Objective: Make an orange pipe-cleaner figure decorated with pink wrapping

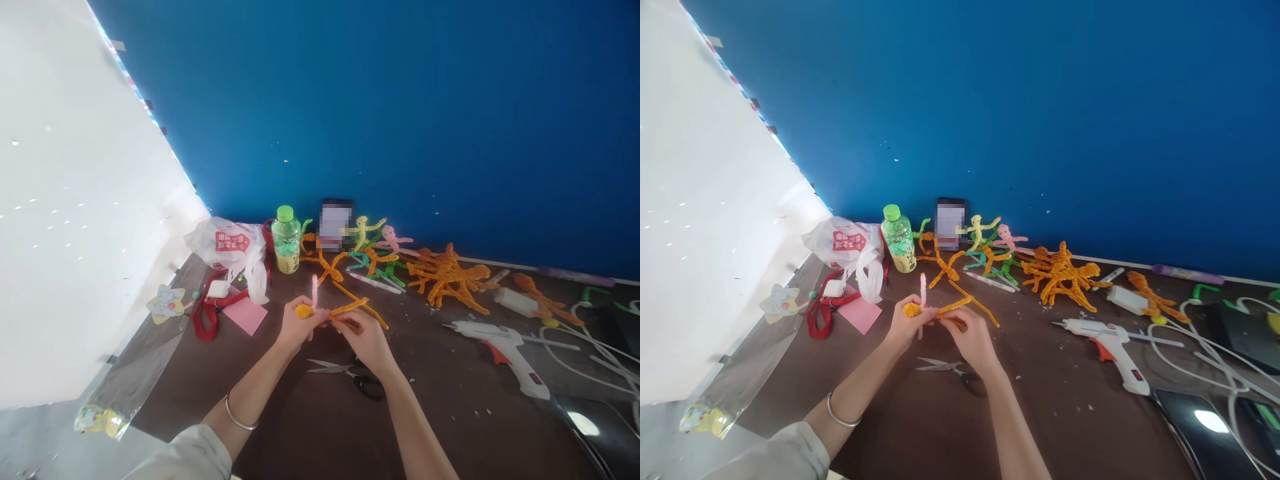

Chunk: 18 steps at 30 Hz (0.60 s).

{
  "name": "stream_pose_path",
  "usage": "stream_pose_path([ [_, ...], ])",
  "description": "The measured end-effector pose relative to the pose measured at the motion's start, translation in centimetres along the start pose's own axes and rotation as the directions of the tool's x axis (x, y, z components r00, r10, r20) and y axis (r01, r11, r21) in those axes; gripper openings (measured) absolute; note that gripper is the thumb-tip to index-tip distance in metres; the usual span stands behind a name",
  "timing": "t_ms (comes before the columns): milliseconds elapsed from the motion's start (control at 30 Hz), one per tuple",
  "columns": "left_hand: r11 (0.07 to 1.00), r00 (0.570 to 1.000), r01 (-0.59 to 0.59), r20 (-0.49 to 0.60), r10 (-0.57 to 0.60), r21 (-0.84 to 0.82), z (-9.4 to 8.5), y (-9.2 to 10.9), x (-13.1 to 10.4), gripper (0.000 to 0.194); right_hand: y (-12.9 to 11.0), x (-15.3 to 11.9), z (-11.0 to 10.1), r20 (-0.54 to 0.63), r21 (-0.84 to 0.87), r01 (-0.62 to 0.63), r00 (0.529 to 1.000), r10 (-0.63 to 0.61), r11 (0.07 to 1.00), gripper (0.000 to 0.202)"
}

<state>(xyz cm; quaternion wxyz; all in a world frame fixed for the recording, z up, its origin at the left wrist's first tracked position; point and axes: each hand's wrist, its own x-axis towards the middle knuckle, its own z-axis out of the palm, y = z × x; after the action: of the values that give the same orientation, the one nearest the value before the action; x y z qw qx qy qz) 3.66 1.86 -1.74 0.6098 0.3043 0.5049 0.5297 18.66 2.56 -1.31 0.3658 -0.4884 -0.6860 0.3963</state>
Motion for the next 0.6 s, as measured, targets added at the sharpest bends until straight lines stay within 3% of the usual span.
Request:
stream_pose_path([
  [67, 0.997, 0.999, 0.041, -0.017, -0.042, -0.065, 0.0, -0.3, 0.2, 0.036, 0.2, -0.2, 0.0, -0.043, -0.198, 0.179, 0.981, -0.191, 0.964, 0.016],
  [133, 0.987, 0.996, 0.082, -0.029, -0.087, -0.139, 0.0, -0.5, 0.5, 0.036, 0.4, -0.5, 0.3, -0.049, -0.398, 0.296, 0.938, -0.343, 0.868, 0.020],
  [233, 0.967, 0.991, 0.123, -0.018, -0.130, -0.224, 0.0, -0.5, 0.7, 0.036, 0.5, -1.0, 1.0, -0.049, -0.570, 0.346, 0.891, -0.452, 0.745, 0.024],
  [333, 0.955, 0.993, 0.117, 0.008, -0.120, -0.272, -0.1, -0.3, 0.7, 0.036, 0.4, -1.0, 1.8, -0.163, -0.522, 0.328, 0.868, -0.470, 0.787, 0.024],
  [400, 0.956, 0.996, 0.091, 0.019, -0.090, -0.279, -0.2, -0.2, 0.7, 0.036, 0.1, -0.7, 2.2, -0.303, -0.351, 0.267, 0.874, -0.379, 0.898, 0.017],
  [467, 0.964, 0.998, 0.056, 0.018, -0.053, -0.260, -0.3, -0.3, 0.7, 0.037, -0.2, -0.4, 2.3, -0.391, -0.042, 0.146, 0.908, -0.151, 0.988, 0.012],
  [533, 0.974, 1.000, 0.016, 0.015, -0.013, -0.225, -0.4, -0.4, 0.8, 0.037, -0.4, -0.1, 2.1, -0.300, 0.318, -0.056, 0.941, 0.156, 0.946, 0.018],
  [600, 0.981, 1.000, -0.021, 0.012, 0.024, -0.193, -0.5, -0.5, 0.9, 0.036, -0.6, 0.0, 1.8, -0.075, 0.556, -0.287, 0.917, 0.391, 0.780, 0.027],
])
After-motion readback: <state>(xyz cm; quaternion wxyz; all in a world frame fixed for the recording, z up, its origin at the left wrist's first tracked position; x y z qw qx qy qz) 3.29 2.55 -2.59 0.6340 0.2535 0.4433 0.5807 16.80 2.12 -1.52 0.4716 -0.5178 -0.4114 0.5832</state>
